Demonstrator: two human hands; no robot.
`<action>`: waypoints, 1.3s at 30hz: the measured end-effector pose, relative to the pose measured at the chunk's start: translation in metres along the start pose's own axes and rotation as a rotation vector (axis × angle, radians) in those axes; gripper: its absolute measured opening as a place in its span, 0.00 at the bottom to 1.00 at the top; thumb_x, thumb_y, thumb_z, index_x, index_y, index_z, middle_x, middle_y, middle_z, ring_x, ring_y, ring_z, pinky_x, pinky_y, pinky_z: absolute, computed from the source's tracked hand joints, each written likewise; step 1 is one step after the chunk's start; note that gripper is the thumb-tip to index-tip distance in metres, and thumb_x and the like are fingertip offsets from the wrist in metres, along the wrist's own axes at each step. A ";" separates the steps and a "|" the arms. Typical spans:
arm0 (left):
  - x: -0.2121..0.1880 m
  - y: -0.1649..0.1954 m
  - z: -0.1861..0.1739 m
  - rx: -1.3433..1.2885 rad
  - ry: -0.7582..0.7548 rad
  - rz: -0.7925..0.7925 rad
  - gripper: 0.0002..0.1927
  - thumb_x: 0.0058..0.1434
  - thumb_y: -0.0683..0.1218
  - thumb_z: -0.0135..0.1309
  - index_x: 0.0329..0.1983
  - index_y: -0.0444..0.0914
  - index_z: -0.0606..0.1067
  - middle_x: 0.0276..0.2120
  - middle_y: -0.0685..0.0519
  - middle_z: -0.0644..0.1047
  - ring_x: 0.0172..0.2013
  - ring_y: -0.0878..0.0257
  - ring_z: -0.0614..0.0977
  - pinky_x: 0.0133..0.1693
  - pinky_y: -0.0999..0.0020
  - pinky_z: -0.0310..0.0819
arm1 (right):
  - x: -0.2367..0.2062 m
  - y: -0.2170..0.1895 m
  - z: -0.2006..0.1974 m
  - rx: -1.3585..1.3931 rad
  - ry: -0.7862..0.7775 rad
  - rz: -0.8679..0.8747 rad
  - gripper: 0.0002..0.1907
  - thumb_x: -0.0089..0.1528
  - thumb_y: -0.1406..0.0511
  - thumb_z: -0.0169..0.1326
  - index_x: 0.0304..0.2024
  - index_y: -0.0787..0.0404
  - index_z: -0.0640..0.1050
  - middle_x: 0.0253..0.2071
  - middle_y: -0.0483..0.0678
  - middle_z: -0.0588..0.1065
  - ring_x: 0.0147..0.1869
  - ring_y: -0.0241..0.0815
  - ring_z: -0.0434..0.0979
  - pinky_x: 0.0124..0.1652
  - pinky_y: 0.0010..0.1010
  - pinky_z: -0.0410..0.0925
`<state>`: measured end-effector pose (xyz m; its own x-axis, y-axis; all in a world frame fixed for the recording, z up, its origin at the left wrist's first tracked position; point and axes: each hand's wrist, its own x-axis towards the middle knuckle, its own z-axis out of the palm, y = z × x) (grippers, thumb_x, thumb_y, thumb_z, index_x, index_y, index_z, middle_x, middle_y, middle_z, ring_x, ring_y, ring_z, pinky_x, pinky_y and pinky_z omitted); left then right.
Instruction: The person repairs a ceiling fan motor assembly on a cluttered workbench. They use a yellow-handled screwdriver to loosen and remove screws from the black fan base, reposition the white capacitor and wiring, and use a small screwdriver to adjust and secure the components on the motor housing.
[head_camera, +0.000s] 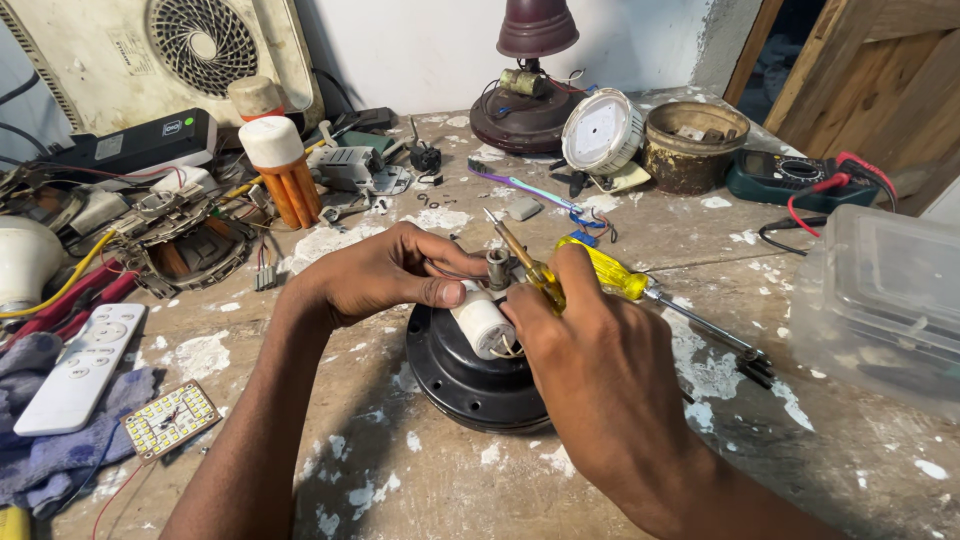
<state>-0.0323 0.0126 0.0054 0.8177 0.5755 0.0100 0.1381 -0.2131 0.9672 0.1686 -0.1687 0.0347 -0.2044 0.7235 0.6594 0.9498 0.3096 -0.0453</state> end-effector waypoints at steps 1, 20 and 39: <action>0.000 0.000 0.000 0.002 0.004 -0.003 0.25 0.55 0.49 0.67 0.55 0.37 0.81 0.46 0.51 0.85 0.47 0.66 0.84 0.53 0.68 0.77 | -0.001 0.001 0.001 -0.007 0.014 -0.026 0.08 0.58 0.67 0.60 0.38 0.65 0.83 0.36 0.54 0.72 0.27 0.50 0.81 0.26 0.41 0.73; -0.003 0.003 0.002 0.052 0.006 0.035 0.28 0.52 0.53 0.69 0.55 0.38 0.82 0.43 0.52 0.86 0.44 0.65 0.83 0.52 0.67 0.77 | 0.007 0.015 -0.009 -0.353 0.058 -0.468 0.04 0.51 0.71 0.57 0.29 0.64 0.76 0.33 0.50 0.71 0.28 0.40 0.76 0.29 0.31 0.70; -0.001 0.003 0.001 0.008 0.004 0.015 0.26 0.54 0.50 0.67 0.55 0.36 0.81 0.46 0.50 0.85 0.46 0.65 0.84 0.53 0.68 0.78 | -0.008 0.005 0.005 -0.174 0.130 -0.213 0.14 0.52 0.72 0.59 0.41 0.65 0.82 0.40 0.55 0.73 0.32 0.46 0.80 0.31 0.35 0.73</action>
<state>-0.0323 0.0103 0.0078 0.8173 0.5757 0.0255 0.1303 -0.2276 0.9650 0.1743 -0.1699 0.0251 -0.3822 0.5653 0.7310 0.9173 0.3275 0.2263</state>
